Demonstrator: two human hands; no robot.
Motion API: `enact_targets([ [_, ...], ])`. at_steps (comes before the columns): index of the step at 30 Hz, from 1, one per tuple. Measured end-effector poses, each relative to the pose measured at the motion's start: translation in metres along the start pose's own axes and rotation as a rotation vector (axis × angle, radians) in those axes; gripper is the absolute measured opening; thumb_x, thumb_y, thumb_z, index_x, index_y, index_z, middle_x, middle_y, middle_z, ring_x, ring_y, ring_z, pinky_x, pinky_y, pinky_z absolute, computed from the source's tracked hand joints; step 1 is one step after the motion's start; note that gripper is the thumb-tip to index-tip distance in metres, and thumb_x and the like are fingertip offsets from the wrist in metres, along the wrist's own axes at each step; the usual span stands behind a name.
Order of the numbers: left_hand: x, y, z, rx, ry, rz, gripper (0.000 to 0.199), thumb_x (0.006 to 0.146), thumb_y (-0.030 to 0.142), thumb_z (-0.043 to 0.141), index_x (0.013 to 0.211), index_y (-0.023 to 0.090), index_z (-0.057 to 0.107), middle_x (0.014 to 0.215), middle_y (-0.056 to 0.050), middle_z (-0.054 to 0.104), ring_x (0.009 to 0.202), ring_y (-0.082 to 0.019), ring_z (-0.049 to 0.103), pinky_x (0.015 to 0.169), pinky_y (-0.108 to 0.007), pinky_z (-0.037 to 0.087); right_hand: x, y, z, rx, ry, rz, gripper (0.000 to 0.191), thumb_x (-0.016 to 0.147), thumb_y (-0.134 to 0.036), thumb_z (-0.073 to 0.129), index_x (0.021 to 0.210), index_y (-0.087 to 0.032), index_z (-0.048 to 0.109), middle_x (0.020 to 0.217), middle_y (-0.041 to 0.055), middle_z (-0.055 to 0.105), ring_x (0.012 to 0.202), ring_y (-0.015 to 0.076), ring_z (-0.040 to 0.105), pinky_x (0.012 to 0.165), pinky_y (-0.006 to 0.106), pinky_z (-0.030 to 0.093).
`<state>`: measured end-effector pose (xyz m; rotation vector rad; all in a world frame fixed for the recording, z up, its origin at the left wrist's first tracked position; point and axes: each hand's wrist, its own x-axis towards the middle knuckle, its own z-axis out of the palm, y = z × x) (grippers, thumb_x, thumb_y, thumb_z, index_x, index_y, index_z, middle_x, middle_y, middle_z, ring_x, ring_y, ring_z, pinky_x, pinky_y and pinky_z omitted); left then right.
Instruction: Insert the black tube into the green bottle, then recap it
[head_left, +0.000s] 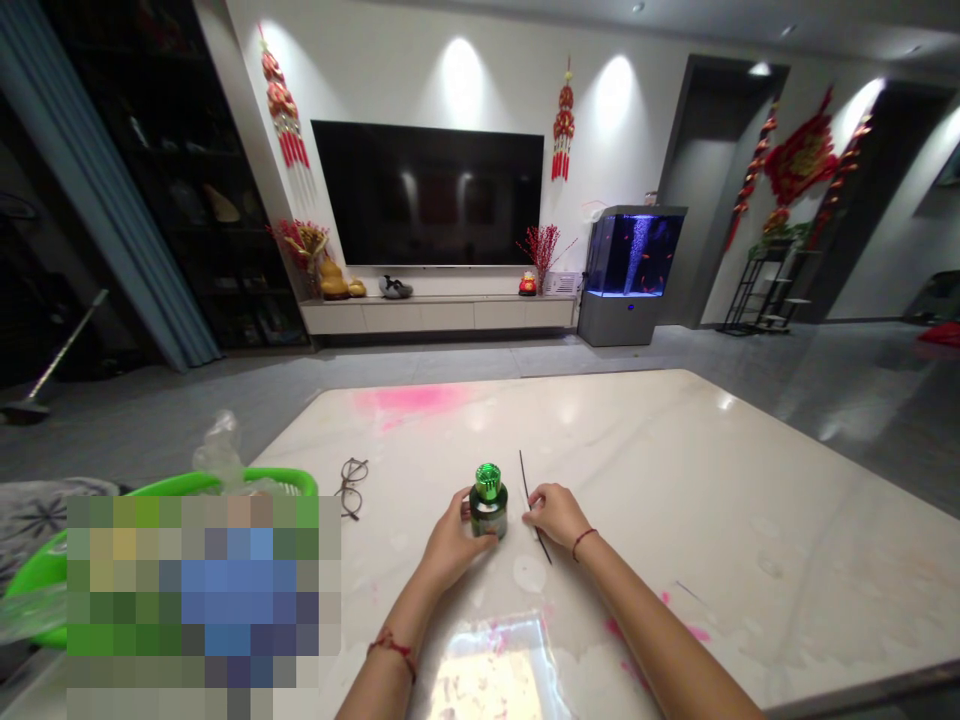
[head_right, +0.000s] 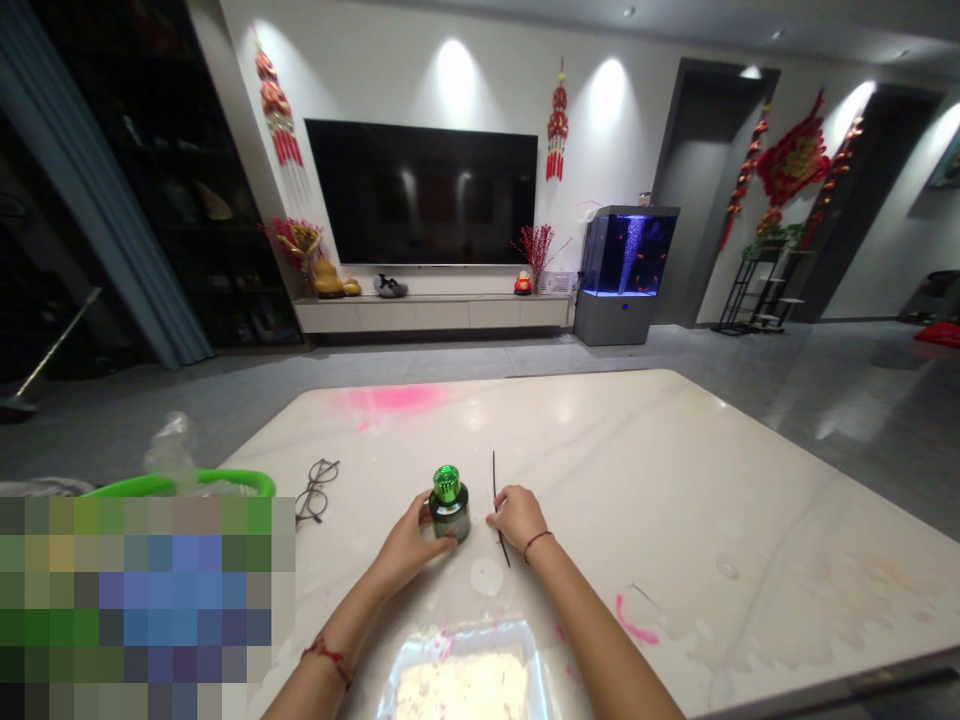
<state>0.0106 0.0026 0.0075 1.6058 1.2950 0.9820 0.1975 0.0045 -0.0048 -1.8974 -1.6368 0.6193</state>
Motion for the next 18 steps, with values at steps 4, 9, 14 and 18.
enact_targets([
  [4,-0.002,-0.001,-0.005,0.086,-0.033,-0.037,0.07,0.052,0.021,0.072,0.117,0.017,0.045,0.11,-0.012,0.06,0.092,-0.023,0.061,0.08,-0.033,0.045,0.002,-0.002,0.001,-0.004,0.035,-0.008,0.014,0.063,-0.019,0.064,0.076,-0.014,0.068,0.074,0.0054,0.067,0.07,0.0146,0.06,0.065,0.021,0.04],
  [9,-0.011,0.01,-0.007,0.19,0.007,-0.093,0.063,0.058,0.031,0.069,0.116,0.019,0.047,0.11,-0.011,0.06,0.075,-0.02,0.064,0.071,-0.03,0.045,-0.003,-0.001,0.0,0.003,0.044,-0.033,0.017,0.066,-0.017,0.061,0.082,-0.015,0.068,0.073,0.0046,0.068,0.067,0.0134,0.06,0.064,0.02,0.04],
  [14,-0.016,0.019,-0.001,0.325,0.053,-0.115,0.056,0.061,0.031,0.066,0.113,0.02,0.05,0.107,-0.009,0.063,0.084,-0.022,0.063,0.071,-0.028,0.042,-0.006,0.001,0.002,-0.002,0.067,-0.045,0.017,0.066,-0.014,0.059,0.08,-0.016,0.069,0.074,0.0052,0.068,0.071,0.0151,0.06,0.068,0.022,0.04],
  [18,-0.016,0.025,0.006,0.454,0.087,-0.131,0.054,0.063,0.029,0.065,0.113,0.019,0.05,0.106,-0.009,0.064,0.099,-0.024,0.058,0.076,-0.028,0.039,-0.007,0.0,0.005,0.011,0.073,-0.053,0.026,0.066,-0.011,0.057,0.089,-0.016,0.068,0.074,0.0043,0.068,0.07,0.0145,0.06,0.067,0.022,0.04],
])
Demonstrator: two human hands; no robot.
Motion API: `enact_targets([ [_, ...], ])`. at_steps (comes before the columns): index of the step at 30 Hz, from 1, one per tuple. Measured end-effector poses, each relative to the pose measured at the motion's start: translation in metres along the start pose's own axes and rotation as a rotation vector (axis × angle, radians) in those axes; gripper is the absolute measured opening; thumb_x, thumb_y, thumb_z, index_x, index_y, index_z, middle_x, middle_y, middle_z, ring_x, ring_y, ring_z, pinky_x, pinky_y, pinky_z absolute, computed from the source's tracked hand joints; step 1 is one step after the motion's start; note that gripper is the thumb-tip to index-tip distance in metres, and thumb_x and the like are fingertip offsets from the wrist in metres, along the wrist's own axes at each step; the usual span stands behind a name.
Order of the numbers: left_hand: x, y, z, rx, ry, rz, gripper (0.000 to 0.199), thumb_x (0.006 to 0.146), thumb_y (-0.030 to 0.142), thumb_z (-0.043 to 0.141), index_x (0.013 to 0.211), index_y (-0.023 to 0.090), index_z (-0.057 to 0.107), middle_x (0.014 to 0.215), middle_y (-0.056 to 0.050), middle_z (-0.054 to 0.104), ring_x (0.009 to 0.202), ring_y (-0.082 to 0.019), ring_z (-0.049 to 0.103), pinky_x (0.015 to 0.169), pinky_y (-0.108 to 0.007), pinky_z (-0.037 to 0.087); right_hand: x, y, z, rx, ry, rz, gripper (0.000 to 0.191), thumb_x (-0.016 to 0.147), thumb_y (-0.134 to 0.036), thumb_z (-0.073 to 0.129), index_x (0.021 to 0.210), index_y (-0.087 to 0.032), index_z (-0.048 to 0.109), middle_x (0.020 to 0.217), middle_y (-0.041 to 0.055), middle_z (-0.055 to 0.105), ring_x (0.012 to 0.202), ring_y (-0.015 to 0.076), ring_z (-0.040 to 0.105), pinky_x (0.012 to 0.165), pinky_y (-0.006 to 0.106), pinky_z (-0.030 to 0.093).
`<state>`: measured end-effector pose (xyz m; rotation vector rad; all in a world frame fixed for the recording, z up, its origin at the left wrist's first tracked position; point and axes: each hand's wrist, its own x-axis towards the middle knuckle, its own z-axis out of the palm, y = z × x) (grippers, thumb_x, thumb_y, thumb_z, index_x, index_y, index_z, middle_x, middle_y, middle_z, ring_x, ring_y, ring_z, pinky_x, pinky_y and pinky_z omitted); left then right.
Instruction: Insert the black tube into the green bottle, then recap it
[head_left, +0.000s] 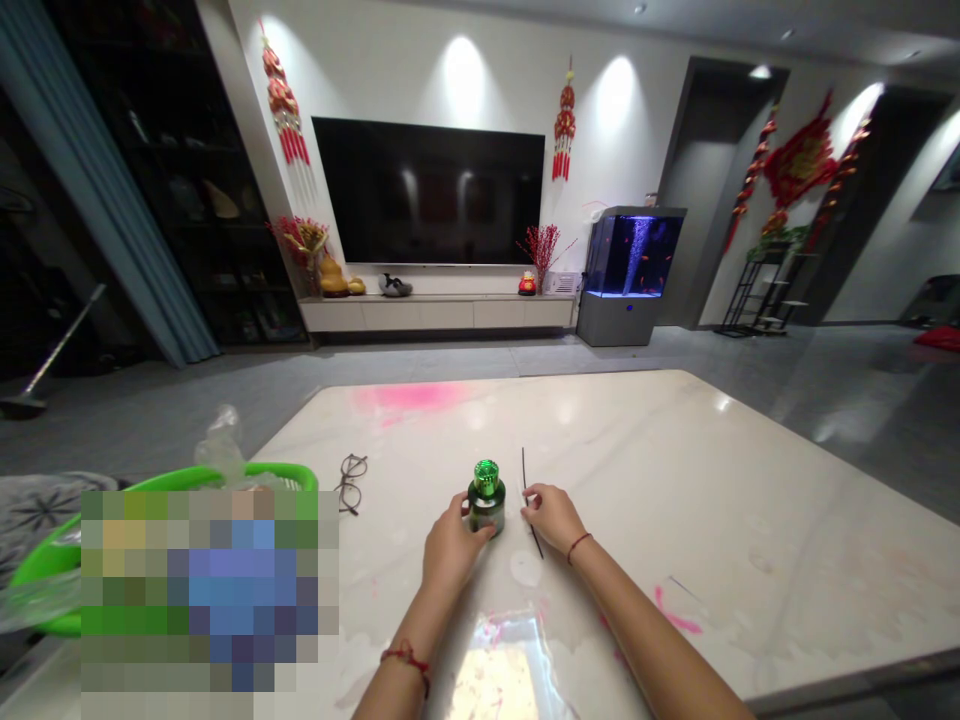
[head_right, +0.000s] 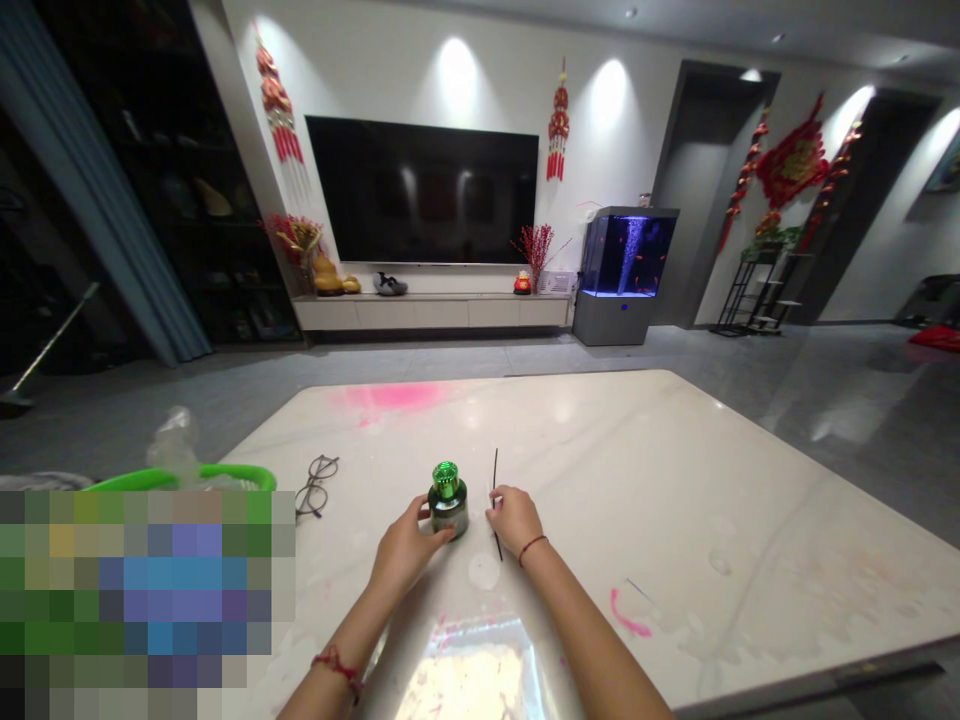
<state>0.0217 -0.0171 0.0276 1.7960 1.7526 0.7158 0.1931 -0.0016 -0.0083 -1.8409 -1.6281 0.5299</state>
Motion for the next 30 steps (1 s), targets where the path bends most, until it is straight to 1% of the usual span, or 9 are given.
enact_targets([
  [2,0.001,0.003,0.003,0.015,0.008,0.004,0.053,0.064,0.028,0.064,0.114,0.019,0.049,0.107,-0.009,0.064,0.099,-0.024,0.058,0.076,-0.027,0.039,0.0,0.0,0.002,0.005,-0.001,-0.006,0.029,0.066,-0.011,0.056,0.093,-0.015,0.067,0.073,0.0041,0.068,0.067,0.0141,0.06,0.065,0.021,0.041],
  [6,0.008,0.003,0.012,0.03,0.039,0.04,0.052,0.066,0.028,0.062,0.116,0.019,0.048,0.109,-0.009,0.063,0.097,-0.023,0.058,0.074,-0.026,0.039,0.001,0.001,0.005,0.005,0.009,-0.015,0.028,0.067,-0.014,0.057,0.093,-0.016,0.068,0.075,0.0046,0.067,0.069,0.0145,0.059,0.067,0.022,0.041],
  [9,0.014,-0.001,0.019,0.021,0.044,0.079,0.052,0.069,0.026,0.059,0.119,0.02,0.046,0.109,-0.008,0.063,0.088,-0.02,0.061,0.07,-0.024,0.04,0.002,0.004,0.008,-0.006,0.043,-0.028,0.026,0.069,-0.017,0.056,0.092,-0.018,0.068,0.076,0.0043,0.067,0.071,0.0152,0.059,0.069,0.023,0.041],
  [12,0.017,-0.004,0.022,-0.007,0.031,0.08,0.054,0.069,0.026,0.059,0.121,0.02,0.044,0.11,-0.008,0.062,0.079,-0.017,0.062,0.067,-0.024,0.04,0.002,0.006,0.011,-0.013,0.075,-0.048,0.025,0.069,-0.017,0.056,0.09,-0.018,0.069,0.075,0.0042,0.067,0.071,0.0154,0.059,0.069,0.023,0.041],
  [18,0.013,-0.007,0.022,-0.144,0.002,0.063,0.057,0.069,0.024,0.062,0.122,0.018,0.043,0.115,-0.01,0.059,0.082,-0.018,0.062,0.072,-0.025,0.043,0.004,0.009,0.016,0.034,0.11,-0.051,0.026,0.07,-0.021,0.057,0.092,-0.018,0.069,0.074,0.0035,0.067,0.07,0.015,0.059,0.068,0.023,0.041],
  [21,0.007,-0.009,0.024,-0.309,-0.026,-0.008,0.061,0.068,0.023,0.063,0.123,0.014,0.041,0.118,-0.014,0.056,0.087,-0.019,0.062,0.075,-0.026,0.045,0.006,0.01,0.018,0.056,0.102,-0.049,0.025,0.07,-0.023,0.058,0.092,-0.018,0.069,0.073,0.0026,0.067,0.07,0.0145,0.06,0.069,0.022,0.041],
  [25,0.001,-0.013,0.026,-0.534,-0.083,-0.145,0.068,0.062,0.019,0.068,0.123,0.012,0.041,0.121,-0.018,0.054,0.087,-0.02,0.063,0.077,-0.028,0.046,0.004,0.011,0.017,0.088,0.089,-0.029,0.026,0.073,-0.028,0.057,0.093,-0.018,0.069,0.073,0.0023,0.067,0.07,0.0148,0.06,0.069,0.023,0.042],
  [28,0.001,-0.013,0.025,-0.63,-0.088,-0.228,0.066,0.062,0.021,0.069,0.123,0.012,0.043,0.119,-0.018,0.055,0.083,-0.018,0.063,0.072,-0.026,0.046,-0.003,0.009,0.015,0.092,0.057,-0.032,0.025,0.074,-0.029,0.054,0.092,-0.018,0.069,0.076,0.0031,0.068,0.07,0.015,0.06,0.069,0.023,0.042],
  [30,0.001,-0.012,0.024,-0.659,-0.095,-0.258,0.06,0.067,0.026,0.066,0.122,0.011,0.044,0.113,-0.018,0.058,0.079,-0.016,0.063,0.068,-0.026,0.047,-0.009,0.007,0.012,0.048,0.04,-0.086,0.024,0.076,-0.027,0.052,0.092,-0.018,0.069,0.078,0.0041,0.067,0.072,0.0155,0.059,0.07,0.024,0.041],
])
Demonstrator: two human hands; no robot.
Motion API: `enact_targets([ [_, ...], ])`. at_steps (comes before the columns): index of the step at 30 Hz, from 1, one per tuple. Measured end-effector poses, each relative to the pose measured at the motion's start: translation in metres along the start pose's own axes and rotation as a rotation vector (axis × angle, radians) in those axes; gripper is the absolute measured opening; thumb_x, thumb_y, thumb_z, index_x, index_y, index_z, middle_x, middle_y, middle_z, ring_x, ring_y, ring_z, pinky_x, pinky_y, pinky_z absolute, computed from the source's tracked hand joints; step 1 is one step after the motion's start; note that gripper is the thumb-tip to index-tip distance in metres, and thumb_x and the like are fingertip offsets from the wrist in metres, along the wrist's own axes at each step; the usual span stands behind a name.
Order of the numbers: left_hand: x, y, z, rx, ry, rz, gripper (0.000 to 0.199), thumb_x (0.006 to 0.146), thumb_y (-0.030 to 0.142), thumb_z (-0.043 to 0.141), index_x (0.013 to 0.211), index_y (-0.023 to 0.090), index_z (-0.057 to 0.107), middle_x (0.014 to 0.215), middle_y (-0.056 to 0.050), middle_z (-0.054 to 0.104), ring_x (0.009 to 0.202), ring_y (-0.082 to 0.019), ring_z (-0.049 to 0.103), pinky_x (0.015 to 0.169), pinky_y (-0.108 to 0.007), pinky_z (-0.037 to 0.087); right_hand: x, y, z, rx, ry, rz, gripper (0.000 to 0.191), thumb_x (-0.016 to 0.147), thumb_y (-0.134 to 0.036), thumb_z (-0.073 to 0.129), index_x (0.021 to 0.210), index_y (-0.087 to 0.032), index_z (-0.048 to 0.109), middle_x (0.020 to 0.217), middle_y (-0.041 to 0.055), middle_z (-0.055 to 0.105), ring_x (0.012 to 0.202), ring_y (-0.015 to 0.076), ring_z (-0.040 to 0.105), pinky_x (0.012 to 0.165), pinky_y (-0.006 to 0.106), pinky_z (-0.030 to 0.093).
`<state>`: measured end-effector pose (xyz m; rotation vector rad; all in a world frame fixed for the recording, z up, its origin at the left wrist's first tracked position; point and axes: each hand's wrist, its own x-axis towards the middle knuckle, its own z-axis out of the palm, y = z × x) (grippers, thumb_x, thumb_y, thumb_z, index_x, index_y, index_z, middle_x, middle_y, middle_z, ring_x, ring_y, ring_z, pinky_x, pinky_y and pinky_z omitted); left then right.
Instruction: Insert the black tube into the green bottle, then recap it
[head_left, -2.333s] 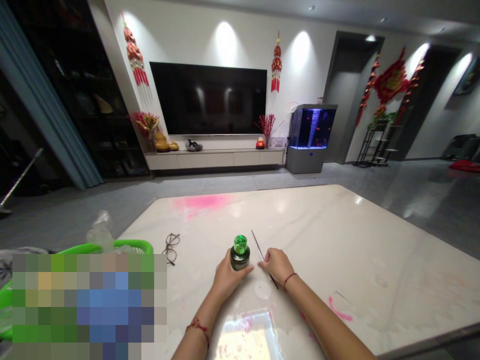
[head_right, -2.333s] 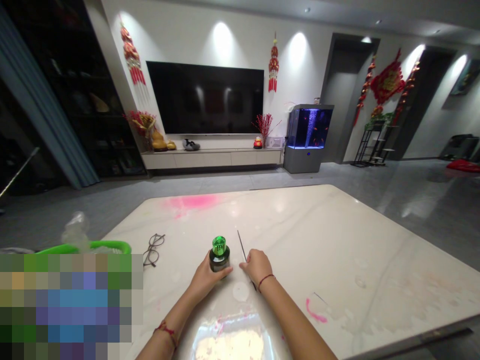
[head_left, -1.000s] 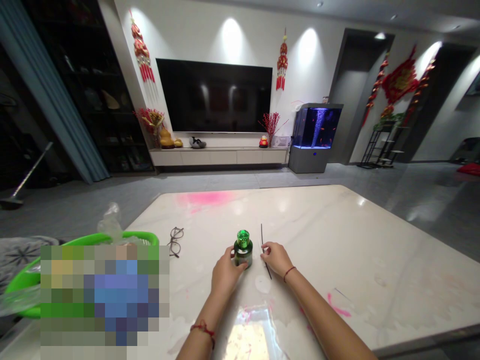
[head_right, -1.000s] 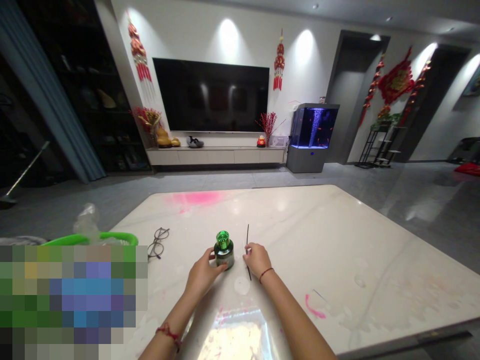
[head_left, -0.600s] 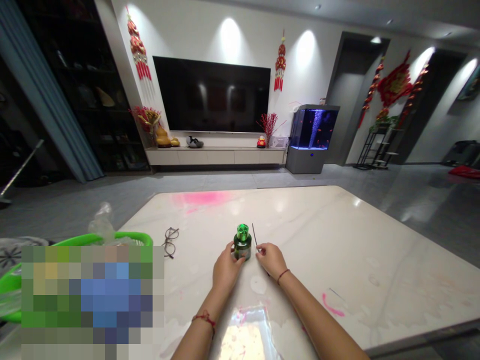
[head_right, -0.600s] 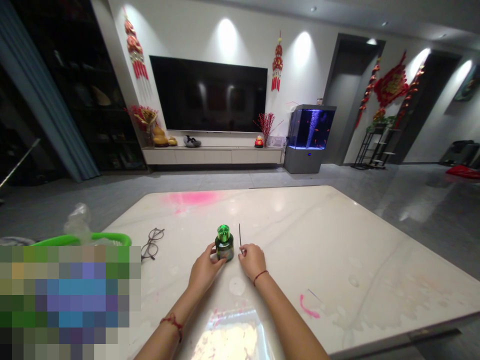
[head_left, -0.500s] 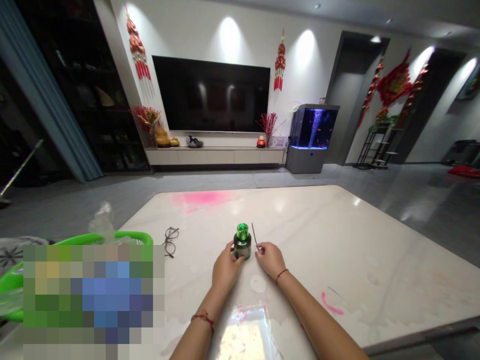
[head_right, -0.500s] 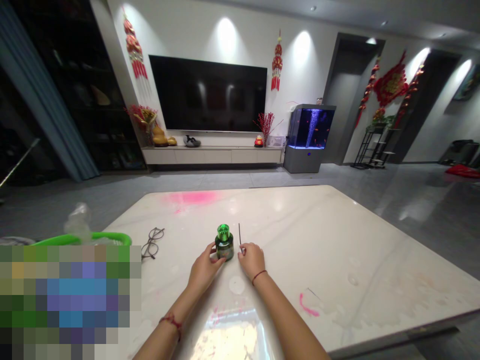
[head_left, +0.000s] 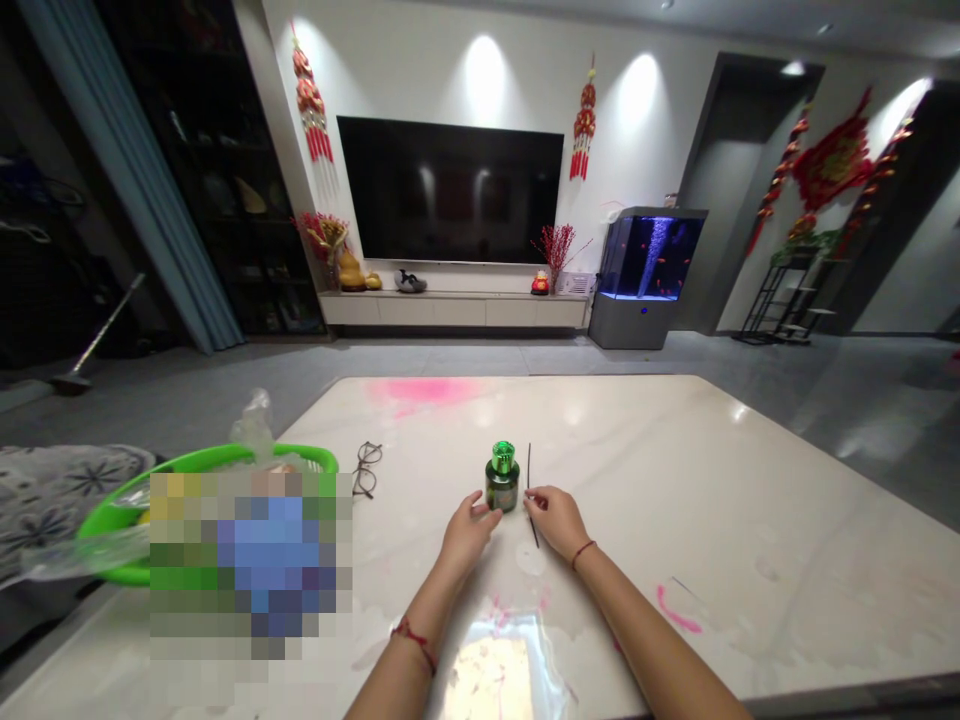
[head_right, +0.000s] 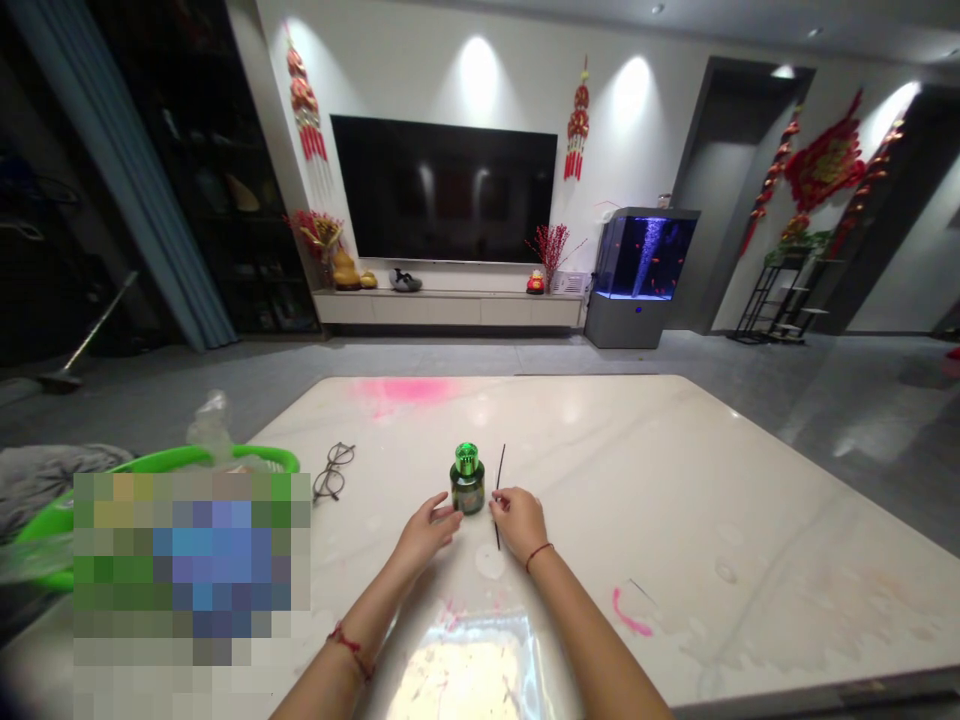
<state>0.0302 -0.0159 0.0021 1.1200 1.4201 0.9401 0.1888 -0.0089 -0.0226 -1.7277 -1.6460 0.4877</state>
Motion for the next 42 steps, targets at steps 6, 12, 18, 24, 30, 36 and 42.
enact_targets([
  [6,-0.001,0.007,-0.002,-0.03,0.009,0.033,0.039,0.072,0.042,0.057,0.096,0.011,0.058,0.082,-0.007,0.064,0.067,-0.014,0.06,0.061,-0.025,0.044,-0.018,-0.012,-0.01,0.002,0.06,-0.104,0.018,0.076,-0.028,0.05,0.073,-0.017,0.065,0.068,0.0037,0.061,0.065,0.0151,0.052,0.065,0.025,0.038],
  [12,-0.011,0.028,-0.017,-0.033,-0.145,0.083,0.06,0.074,0.068,0.031,0.038,0.02,0.03,0.035,0.005,0.028,0.035,-0.007,0.027,0.042,-0.023,0.025,-0.021,-0.029,-0.02,0.389,0.004,-0.013,0.041,0.073,-0.045,0.05,0.045,-0.02,0.03,0.043,-0.0062,0.029,0.044,0.0081,0.03,0.046,0.022,0.024],
  [18,-0.022,0.049,-0.031,-0.301,-0.537,-0.026,0.063,0.073,0.073,0.016,0.037,0.021,0.02,0.035,0.007,0.013,0.034,-0.004,0.006,0.039,-0.021,0.004,-0.023,-0.048,-0.042,0.964,-0.404,0.213,0.056,0.067,-0.064,0.051,0.045,-0.022,0.021,0.037,-0.0107,0.016,0.033,0.0035,0.011,0.035,0.02,0.01],
  [24,-0.025,0.051,-0.04,-0.507,-0.818,-0.159,0.068,0.059,0.084,-0.001,0.038,0.021,0.018,0.031,0.006,0.014,0.03,-0.004,0.011,0.035,-0.02,0.009,-0.025,-0.033,-0.052,1.461,-0.767,0.218,0.066,0.06,-0.086,0.002,0.04,-0.023,0.012,0.033,-0.0108,0.001,0.029,0.0025,0.001,0.031,0.017,0.01],
  [30,-0.025,0.032,-0.02,-0.465,-0.937,-0.335,0.07,0.057,0.085,0.001,0.038,0.02,0.02,0.032,0.006,0.015,0.03,-0.004,0.008,0.035,-0.02,0.006,-0.023,-0.024,-0.041,1.441,-0.952,0.307,0.07,0.061,-0.084,-0.001,0.035,-0.022,0.017,0.031,-0.0073,0.013,0.03,0.004,0.01,0.033,0.019,0.013],
  [36,-0.015,0.025,-0.014,-0.424,-0.824,-0.34,0.071,0.055,0.086,0.002,0.041,0.019,0.021,0.032,0.006,0.016,0.03,-0.003,0.008,0.035,-0.019,0.004,-0.02,-0.03,-0.04,1.307,-0.96,0.303,0.071,0.061,-0.082,-0.007,0.037,-0.022,0.022,0.031,-0.0058,0.019,0.031,0.0053,0.015,0.035,0.02,0.013],
  [42,0.008,0.026,-0.02,-0.332,-0.177,-0.04,0.072,0.067,0.079,0.01,0.052,0.017,0.043,0.04,0.002,0.041,0.033,-0.006,0.034,0.036,-0.018,0.022,-0.007,-0.03,-0.039,1.028,-0.564,0.32,0.071,0.073,-0.075,0.012,0.036,-0.019,0.033,0.03,-0.0058,0.024,0.028,0.0041,0.017,0.033,0.019,0.012],
])
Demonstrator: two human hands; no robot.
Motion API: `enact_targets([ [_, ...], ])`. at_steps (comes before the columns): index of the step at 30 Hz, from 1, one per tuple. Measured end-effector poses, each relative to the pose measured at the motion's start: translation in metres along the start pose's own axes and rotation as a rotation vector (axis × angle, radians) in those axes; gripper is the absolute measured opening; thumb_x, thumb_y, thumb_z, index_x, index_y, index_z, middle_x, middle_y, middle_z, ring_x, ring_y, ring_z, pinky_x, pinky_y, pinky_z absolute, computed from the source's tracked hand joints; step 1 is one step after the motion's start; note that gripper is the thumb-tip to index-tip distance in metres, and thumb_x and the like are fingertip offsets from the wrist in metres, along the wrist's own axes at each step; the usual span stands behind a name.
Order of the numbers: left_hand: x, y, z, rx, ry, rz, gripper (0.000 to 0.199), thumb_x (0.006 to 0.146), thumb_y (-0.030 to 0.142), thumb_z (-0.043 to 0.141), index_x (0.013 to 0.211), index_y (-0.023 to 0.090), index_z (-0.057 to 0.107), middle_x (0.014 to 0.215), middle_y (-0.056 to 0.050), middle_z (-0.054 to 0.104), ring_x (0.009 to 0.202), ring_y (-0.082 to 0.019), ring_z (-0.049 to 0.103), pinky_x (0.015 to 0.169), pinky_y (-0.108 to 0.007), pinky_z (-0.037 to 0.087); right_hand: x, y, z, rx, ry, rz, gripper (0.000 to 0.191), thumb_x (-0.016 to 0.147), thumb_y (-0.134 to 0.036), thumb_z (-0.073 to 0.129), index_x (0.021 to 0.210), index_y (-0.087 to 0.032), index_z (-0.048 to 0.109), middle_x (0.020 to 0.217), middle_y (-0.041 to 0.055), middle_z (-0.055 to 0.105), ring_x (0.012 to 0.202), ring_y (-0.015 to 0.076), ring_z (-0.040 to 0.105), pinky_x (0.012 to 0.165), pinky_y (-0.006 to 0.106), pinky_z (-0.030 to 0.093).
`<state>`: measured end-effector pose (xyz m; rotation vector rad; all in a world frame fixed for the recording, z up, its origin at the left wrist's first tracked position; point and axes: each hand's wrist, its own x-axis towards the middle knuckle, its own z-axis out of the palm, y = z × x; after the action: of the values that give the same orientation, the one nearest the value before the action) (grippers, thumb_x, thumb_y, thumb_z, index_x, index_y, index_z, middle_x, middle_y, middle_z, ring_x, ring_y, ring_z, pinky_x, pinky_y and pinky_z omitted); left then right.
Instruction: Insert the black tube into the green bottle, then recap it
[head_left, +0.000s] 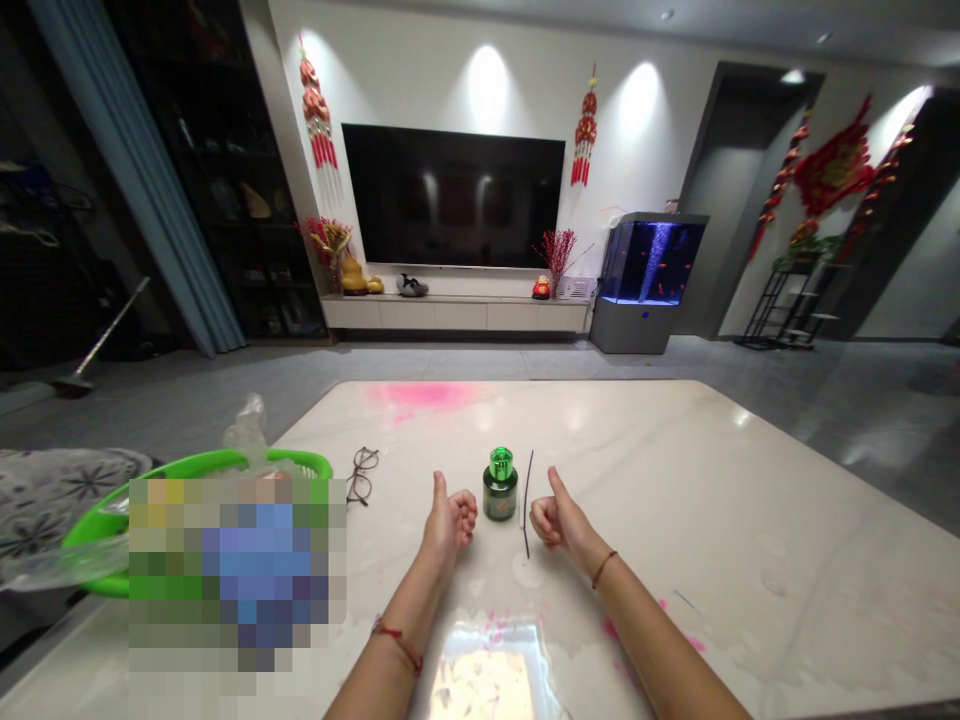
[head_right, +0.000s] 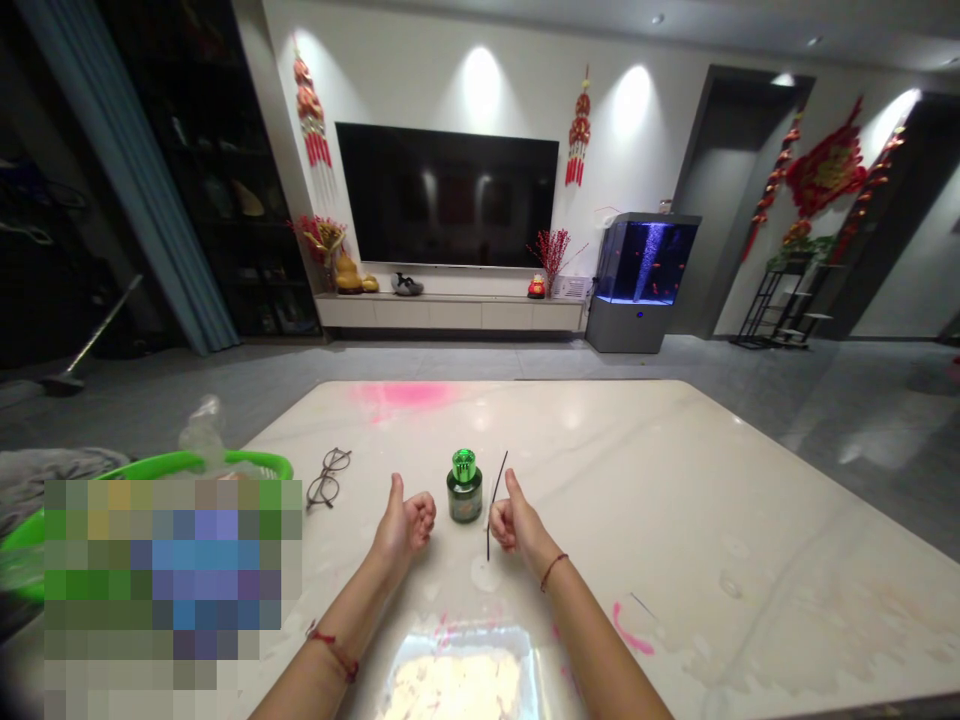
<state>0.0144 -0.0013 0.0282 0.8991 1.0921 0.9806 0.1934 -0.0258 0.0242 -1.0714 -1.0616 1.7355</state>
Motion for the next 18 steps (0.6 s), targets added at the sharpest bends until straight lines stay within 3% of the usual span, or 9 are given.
enact_targets([
  [2,0.006,0.0,-0.003,0.109,0.134,0.093,0.073,0.072,0.074,0.013,0.071,0.015,0.057,0.068,-0.007,0.063,0.056,-0.012,0.057,0.047,-0.021,0.038,0.005,0.001,-0.002,-0.099,0.141,-0.045,0.069,0.073,-0.074,0.021,0.042,-0.017,0.044,0.034,-0.0048,0.033,0.03,0.0044,0.026,0.034,0.019,0.018],
  [3,0.008,-0.001,-0.004,0.162,0.175,0.12,0.073,0.075,0.071,0.014,0.084,0.014,0.06,0.088,-0.011,0.066,0.073,-0.015,0.062,0.056,-0.023,0.043,0.008,0.002,-0.003,-0.136,0.19,-0.069,0.068,0.072,-0.075,0.025,0.046,-0.016,0.048,0.037,-0.0039,0.038,0.032,0.005,0.03,0.035,0.019,0.022],
  [6,0.01,-0.003,-0.006,0.283,0.227,0.146,0.068,0.082,0.061,0.014,0.113,0.015,0.054,0.126,-0.014,0.052,0.11,-0.02,0.053,0.08,-0.028,0.045,0.015,0.006,-0.008,-0.218,0.304,-0.167,0.061,0.067,-0.073,0.038,0.055,-0.015,0.054,0.046,-0.0018,0.046,0.039,0.0071,0.04,0.038,0.02,0.029],
  [10,0.009,-0.005,-0.001,0.425,0.23,0.233,0.054,0.086,0.051,0.027,0.124,0.017,0.046,0.135,-0.01,0.042,0.123,-0.019,0.041,0.097,-0.029,0.036,0.022,0.013,-0.014,-0.381,0.418,-0.369,0.044,0.064,-0.06,0.057,0.061,-0.016,0.055,0.058,0.0009,0.055,0.054,0.0114,0.05,0.052,0.024,0.041],
  [13,0.008,-0.006,0.005,0.487,0.181,0.257,0.05,0.085,0.043,0.038,0.128,0.017,0.041,0.139,-0.007,0.037,0.127,-0.018,0.034,0.103,-0.028,0.03,0.027,0.018,-0.015,-0.486,0.479,-0.463,0.034,0.063,-0.047,0.064,0.075,-0.016,0.058,0.075,0.005,0.062,0.069,0.0156,0.057,0.067,0.028,0.046],
  [18,0.01,-0.011,0.009,0.455,0.085,0.234,0.052,0.085,0.035,0.041,0.132,0.015,0.034,0.14,-0.01,0.034,0.127,-0.018,0.034,0.104,-0.029,0.029,0.034,0.023,-0.011,-0.552,0.497,-0.506,0.043,0.064,-0.035,0.065,0.101,-0.016,0.056,0.096,0.0095,0.062,0.085,0.0189,0.059,0.08,0.034,0.046],
])
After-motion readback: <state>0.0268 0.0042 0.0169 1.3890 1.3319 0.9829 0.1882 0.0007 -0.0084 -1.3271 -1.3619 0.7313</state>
